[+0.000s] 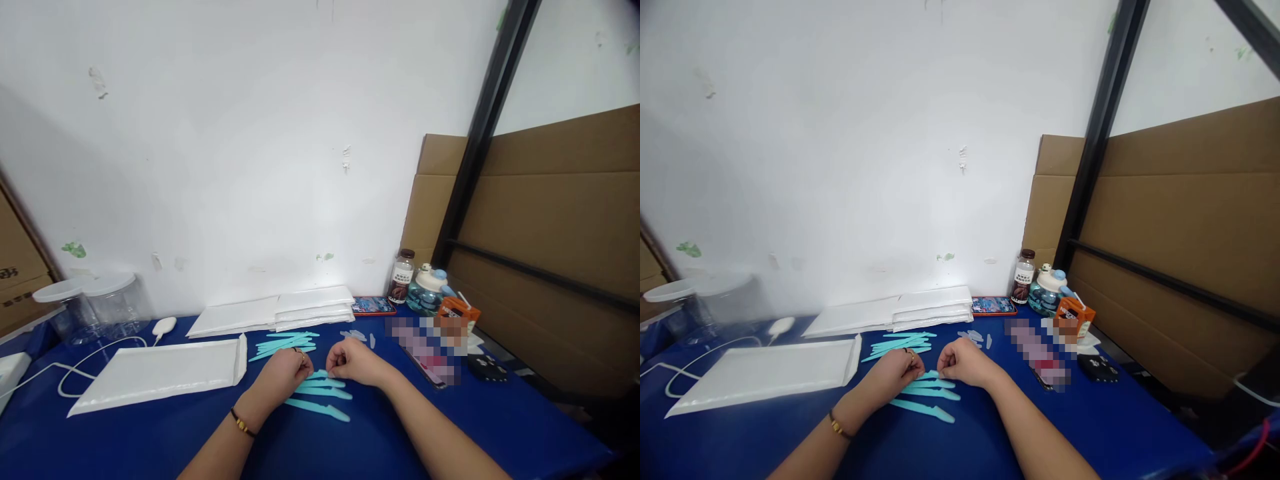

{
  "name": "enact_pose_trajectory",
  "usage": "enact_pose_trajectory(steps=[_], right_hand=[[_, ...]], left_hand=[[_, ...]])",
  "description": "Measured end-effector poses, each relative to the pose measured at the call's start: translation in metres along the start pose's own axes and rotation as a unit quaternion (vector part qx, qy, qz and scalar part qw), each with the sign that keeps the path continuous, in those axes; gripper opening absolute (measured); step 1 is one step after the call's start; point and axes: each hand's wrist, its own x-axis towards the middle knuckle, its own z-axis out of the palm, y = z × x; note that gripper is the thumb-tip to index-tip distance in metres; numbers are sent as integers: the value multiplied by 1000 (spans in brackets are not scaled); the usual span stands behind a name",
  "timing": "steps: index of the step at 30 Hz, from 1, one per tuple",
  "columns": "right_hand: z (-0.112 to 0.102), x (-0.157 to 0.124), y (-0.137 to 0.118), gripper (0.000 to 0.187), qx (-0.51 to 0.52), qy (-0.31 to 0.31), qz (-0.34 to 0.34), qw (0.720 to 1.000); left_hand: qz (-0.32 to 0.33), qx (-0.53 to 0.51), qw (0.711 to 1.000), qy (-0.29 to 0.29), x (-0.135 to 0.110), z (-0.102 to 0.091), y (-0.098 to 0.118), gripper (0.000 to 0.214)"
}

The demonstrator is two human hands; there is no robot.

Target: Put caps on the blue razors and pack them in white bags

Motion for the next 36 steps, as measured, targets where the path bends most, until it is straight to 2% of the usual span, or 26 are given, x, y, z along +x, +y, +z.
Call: enact_pose_trajectory(steps=[1,3,5,6,8,11,14,23,26,28,32,36], right_hand=[[-8,-2,2,10,-15,18,-8,1000],[-28,-8,9,11,-59,103,-22,993],[-48,-13,20,21,-105,189,-13,976],[-56,-15,27,26,-131,204,-10,970],[-66,-18,41,35,-173,182,17,968],[-67,-19,52,30,-208,134,72,966],[-63,-19,51,18,-210,114,90,967],[-64,-24,44,15,-171,69,162,969],[-64,-24,38,10,-94,94,122,984],[-61,-21,29,1,25,134,75,988],[-46,-12,9,25,264,175,4,948],[-31,-6,2,34,347,139,25,927]], left_hand=[[-8,-4,1000,4,0,-2,-2,14],[-33,7,999,26,-1,-8,-7,13],[-71,39,995,61,-3,-17,-15,13],[-91,56,991,78,-4,-21,-19,12],[-119,81,984,106,-7,-28,-28,13],[-116,96,984,100,-10,-32,-35,17],[-81,104,988,77,-9,-27,-35,19],[-52,138,986,80,-1,-18,-26,9],[-43,156,983,86,0,-17,-25,15],[-39,171,980,97,0,-16,-26,20],[-24,160,978,131,2,-15,-25,20],[-20,100,979,177,2,-16,-19,16]])
